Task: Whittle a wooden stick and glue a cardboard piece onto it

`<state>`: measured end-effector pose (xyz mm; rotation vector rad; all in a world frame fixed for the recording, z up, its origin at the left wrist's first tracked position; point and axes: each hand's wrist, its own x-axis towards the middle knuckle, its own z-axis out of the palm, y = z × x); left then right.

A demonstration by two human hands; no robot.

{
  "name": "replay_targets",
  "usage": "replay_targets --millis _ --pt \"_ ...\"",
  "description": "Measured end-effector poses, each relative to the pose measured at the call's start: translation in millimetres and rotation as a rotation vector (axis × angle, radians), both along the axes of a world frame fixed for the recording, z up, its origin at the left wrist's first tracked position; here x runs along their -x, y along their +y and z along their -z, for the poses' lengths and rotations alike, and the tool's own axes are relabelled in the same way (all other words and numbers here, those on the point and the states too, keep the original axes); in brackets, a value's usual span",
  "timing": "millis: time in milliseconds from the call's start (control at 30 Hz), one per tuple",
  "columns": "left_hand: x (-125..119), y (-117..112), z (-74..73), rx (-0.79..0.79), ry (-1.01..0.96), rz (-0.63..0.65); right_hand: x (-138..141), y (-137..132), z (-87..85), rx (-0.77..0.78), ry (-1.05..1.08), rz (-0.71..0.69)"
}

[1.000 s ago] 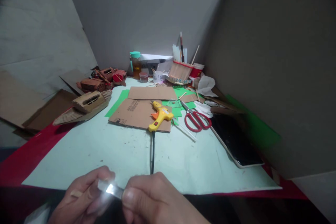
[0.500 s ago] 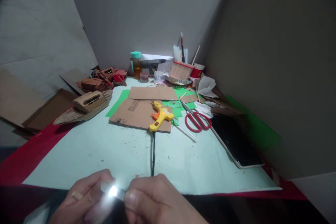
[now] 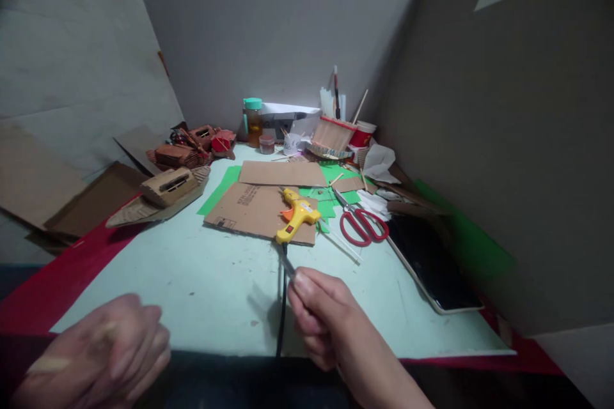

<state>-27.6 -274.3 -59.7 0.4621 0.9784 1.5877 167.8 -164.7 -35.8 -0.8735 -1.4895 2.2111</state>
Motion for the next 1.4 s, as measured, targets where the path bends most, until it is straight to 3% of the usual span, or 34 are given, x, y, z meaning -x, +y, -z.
replay_targets --millis 167,433,767,1000,1133,1400 --pt "-0.2 20.7 -6.2 -0.038 -0.06 0.204 -4.3 2.4 -6.3 0.029 -0.09 -0.197" --pt "1.9 27.2 -12.7 -0.076 -0.072 0.213 11.7 2.0 -21.3 -0.093 -0.176 -0.243" --pt "-6.8 33.6 -21.3 0.073 0.153 0.046 9.7 -1.5 -39.7 -0.169 -0.262 -0.255" --pt "-1.3 28.9 -14.0 0.061 0.379 0.151 12.3 -2.4 -42.0 -0.196 -0.275 -0.239" --pt "0.3 30.8 -13.1 -0.02 0.626 0.109 9.2 -2.7 -41.3 -0.182 -0.28 -0.239" --pt "-1.3 30.5 -15.5 0.033 0.651 0.119 3.4 -3.7 -40.4 -0.173 -0.27 -0.224"
